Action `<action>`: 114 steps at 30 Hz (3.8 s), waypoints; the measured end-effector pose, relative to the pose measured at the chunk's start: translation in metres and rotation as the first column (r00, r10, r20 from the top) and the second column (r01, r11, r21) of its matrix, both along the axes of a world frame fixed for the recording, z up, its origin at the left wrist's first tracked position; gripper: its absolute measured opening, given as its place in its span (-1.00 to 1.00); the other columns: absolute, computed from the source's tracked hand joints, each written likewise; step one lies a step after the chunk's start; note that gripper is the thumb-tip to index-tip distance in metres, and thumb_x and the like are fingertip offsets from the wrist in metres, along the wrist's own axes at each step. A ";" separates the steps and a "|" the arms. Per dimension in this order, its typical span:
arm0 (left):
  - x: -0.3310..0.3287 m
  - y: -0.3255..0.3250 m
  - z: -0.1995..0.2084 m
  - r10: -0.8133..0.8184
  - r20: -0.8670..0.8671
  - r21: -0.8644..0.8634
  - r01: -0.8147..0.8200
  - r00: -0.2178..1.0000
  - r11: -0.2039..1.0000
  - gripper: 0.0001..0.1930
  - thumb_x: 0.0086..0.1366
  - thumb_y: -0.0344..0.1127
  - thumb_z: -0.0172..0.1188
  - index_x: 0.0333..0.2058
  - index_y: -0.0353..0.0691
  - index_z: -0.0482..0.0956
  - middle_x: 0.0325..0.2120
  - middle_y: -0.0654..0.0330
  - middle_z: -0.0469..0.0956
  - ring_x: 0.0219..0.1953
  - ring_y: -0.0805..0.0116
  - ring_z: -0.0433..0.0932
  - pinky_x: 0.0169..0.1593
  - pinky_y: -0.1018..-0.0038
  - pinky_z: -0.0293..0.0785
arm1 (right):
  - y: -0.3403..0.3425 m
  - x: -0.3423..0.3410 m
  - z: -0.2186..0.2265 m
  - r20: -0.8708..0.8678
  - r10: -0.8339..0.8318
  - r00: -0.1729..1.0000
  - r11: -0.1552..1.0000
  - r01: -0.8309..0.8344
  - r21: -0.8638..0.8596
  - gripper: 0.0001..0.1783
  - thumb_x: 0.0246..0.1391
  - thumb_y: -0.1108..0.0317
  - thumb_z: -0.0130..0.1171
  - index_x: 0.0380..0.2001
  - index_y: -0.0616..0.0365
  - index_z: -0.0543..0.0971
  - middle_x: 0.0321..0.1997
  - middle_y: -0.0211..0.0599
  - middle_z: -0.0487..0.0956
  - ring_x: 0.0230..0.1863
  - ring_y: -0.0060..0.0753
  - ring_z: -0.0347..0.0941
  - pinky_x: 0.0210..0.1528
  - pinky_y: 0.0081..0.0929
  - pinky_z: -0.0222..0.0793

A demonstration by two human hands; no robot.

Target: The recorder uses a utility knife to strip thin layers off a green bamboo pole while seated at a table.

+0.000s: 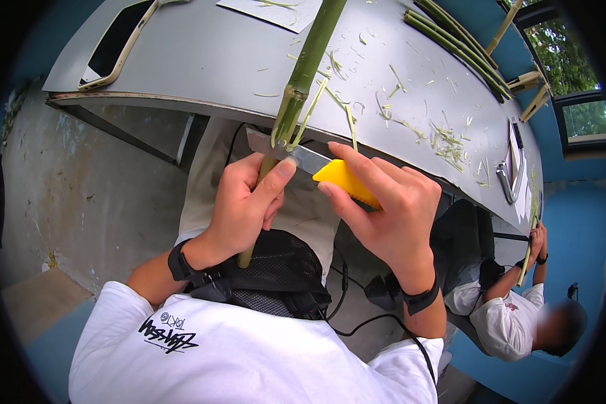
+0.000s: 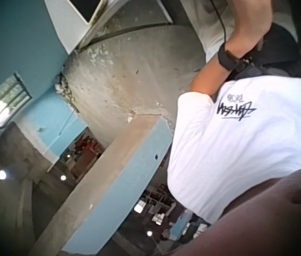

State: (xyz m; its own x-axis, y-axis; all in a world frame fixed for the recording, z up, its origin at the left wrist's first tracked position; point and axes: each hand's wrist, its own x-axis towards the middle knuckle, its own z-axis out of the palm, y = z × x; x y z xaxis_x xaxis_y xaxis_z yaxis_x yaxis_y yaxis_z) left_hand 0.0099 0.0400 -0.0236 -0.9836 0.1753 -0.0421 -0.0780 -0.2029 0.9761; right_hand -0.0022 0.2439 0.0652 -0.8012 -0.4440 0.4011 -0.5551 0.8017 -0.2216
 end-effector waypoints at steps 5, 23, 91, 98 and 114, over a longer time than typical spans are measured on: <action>-0.006 0.002 0.006 -0.016 0.019 0.040 0.015 1.000 0.999 -0.55 0.49 0.01 0.24 -0.47 -0.25 0.54 -0.74 0.42 0.33 -0.67 0.65 0.25 -0.56 0.54 0.17 | -0.001 -0.002 0.004 0.032 -0.026 0.999 0.998 0.028 -0.059 -0.56 -0.04 0.19 0.53 -0.02 -0.06 0.76 -0.38 -0.39 0.75 -0.52 -0.38 0.62 -0.43 -0.54 0.47; 0.005 -0.010 -0.003 -0.325 -0.070 0.511 0.313 0.943 0.800 -0.63 0.54 -0.39 -0.08 0.26 -0.19 0.24 -0.26 0.23 0.40 -0.56 0.54 0.40 -0.43 0.62 0.33 | 0.009 0.007 0.003 0.171 0.094 0.981 0.994 -0.083 -0.072 -0.59 -0.06 0.19 0.52 -0.08 0.01 0.75 -0.55 -0.38 0.60 -0.63 -0.39 0.45 -0.51 -0.49 0.33; -0.008 -0.005 -0.005 -0.295 -0.055 0.318 0.297 0.954 0.900 -0.58 0.57 -0.14 0.11 0.20 -0.28 0.29 -0.37 0.33 0.41 -0.53 0.66 0.33 -0.49 0.68 0.25 | 0.005 0.003 0.002 0.176 0.043 0.984 0.995 -0.026 -0.096 -0.59 -0.02 0.19 0.52 -0.06 -0.02 0.77 -0.42 -0.36 0.72 -0.56 -0.39 0.58 -0.46 -0.54 0.43; -0.011 -0.002 0.000 -0.240 -0.076 0.293 0.251 0.968 0.923 -0.66 0.58 -0.15 0.13 0.10 -0.27 0.39 -0.57 0.47 0.33 -0.63 0.73 0.28 -0.56 0.67 0.19 | 0.007 0.001 -0.003 0.138 0.047 0.989 0.995 -0.034 -0.096 -0.58 -0.03 0.19 0.52 -0.04 -0.03 0.76 -0.45 -0.38 0.69 -0.59 -0.40 0.53 -0.48 -0.53 0.40; -0.015 -0.003 0.006 -0.148 -0.052 0.038 0.150 0.988 0.988 -0.39 0.53 0.10 0.15 -0.66 -0.15 0.34 -0.79 0.40 0.28 -0.75 0.62 0.26 -0.65 0.60 0.19 | 0.007 -0.008 -0.015 -0.059 0.064 0.996 0.995 -0.068 -0.066 -0.60 -0.07 0.17 0.56 -0.13 0.00 0.75 -0.51 -0.44 0.65 -0.60 -0.41 0.51 -0.48 -0.52 0.40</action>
State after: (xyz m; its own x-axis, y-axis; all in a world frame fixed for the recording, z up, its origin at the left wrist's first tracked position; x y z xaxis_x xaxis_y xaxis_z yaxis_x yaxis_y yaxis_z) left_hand -0.0054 0.0368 -0.0175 -0.9470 0.3209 0.0153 -0.0633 -0.2330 0.9704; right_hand -0.0105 0.2505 0.0504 -0.7463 -0.4652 0.4761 -0.6195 0.7471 -0.2411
